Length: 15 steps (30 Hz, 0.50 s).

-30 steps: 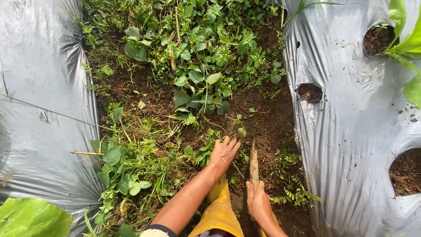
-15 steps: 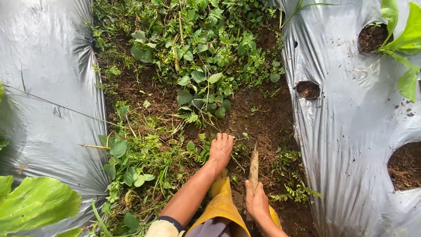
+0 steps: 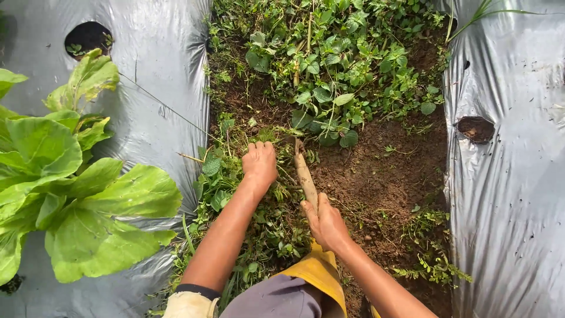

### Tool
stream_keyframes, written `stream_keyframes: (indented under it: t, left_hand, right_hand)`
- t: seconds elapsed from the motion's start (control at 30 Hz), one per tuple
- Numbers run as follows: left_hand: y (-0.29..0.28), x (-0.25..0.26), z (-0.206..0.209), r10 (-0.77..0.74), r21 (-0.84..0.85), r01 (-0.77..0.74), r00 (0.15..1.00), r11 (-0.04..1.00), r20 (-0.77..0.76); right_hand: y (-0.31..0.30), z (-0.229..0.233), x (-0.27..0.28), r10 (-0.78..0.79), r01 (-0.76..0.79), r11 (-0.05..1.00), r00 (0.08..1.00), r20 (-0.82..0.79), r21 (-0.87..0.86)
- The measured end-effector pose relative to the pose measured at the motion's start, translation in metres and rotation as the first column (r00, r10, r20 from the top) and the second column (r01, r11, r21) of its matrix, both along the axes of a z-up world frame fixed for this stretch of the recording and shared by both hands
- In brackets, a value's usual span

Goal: The person weeds a garden bed covered with plastic mulch. They pull weeds by hand from the holes around the plants and use a hand hoe to scrape and remove weeds from the soil between the rows.

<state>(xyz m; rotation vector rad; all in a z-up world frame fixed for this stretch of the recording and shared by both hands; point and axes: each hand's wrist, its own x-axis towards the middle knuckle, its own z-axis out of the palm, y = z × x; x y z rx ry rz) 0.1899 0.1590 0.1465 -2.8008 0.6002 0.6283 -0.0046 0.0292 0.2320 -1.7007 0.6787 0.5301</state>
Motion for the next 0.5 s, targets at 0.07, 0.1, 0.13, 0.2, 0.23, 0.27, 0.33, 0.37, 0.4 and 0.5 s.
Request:
stream_keyframes:
  t: [0.07,0.1,0.13,0.2,0.23,0.27,0.33,0.37,0.4,0.5]
  left_hand:
    - [0.029,0.014,-0.037,0.122,-0.069,-0.122,0.992,0.99,-0.002]
    - [0.041,0.009,-0.037,0.114,-0.073,-0.114,0.993,0.991,-0.004]
    - [0.052,0.005,-0.037,0.171,-0.089,-0.172,0.985,0.981,-0.02]
    - [0.056,0.005,-0.035,0.203,-0.115,-0.206,0.979,0.972,-0.038]
    - [0.056,0.003,-0.034,0.239,-0.123,-0.243,0.97,0.962,-0.047]
    - [0.057,0.001,-0.034,0.275,-0.13,-0.28,0.96,0.951,-0.056]
    - [0.052,0.001,-0.041,0.256,-0.131,-0.258,0.966,0.957,-0.029]
    - [0.053,0.002,-0.044,0.25,-0.13,-0.246,0.968,0.961,0.011]
    - [0.041,-0.002,-0.021,0.242,-0.13,-0.24,0.97,0.962,0.006]
    - [0.0,-0.015,0.029,0.204,-0.079,-0.203,0.979,0.976,0.01]
  right_hand:
    - [0.009,-0.005,0.0,0.143,-0.138,0.986,0.989,0.047,-0.097]
    - [0.012,-0.009,-0.002,0.135,-0.13,0.986,0.99,0.045,-0.101]
    - [0.014,-0.014,-0.005,0.118,-0.114,0.987,0.992,0.034,-0.111]
    - [0.015,-0.013,-0.006,0.077,-0.073,0.988,0.997,0.025,-0.134]
    - [0.018,-0.008,-0.008,-0.026,0.033,0.989,0.998,0.049,-0.145]
    - [0.022,-0.005,-0.01,-0.129,0.139,0.978,0.989,0.075,-0.154]
    - [0.002,-0.024,-0.017,-0.213,0.227,0.957,0.972,0.096,-0.18]
    - [-0.004,-0.035,-0.02,-0.282,0.303,0.932,0.951,0.127,-0.197]
    - [-0.011,-0.033,-0.026,-0.289,0.309,0.93,0.949,0.124,-0.2]
    - [-0.037,-0.039,-0.045,-0.286,0.308,0.91,0.951,0.117,-0.277]
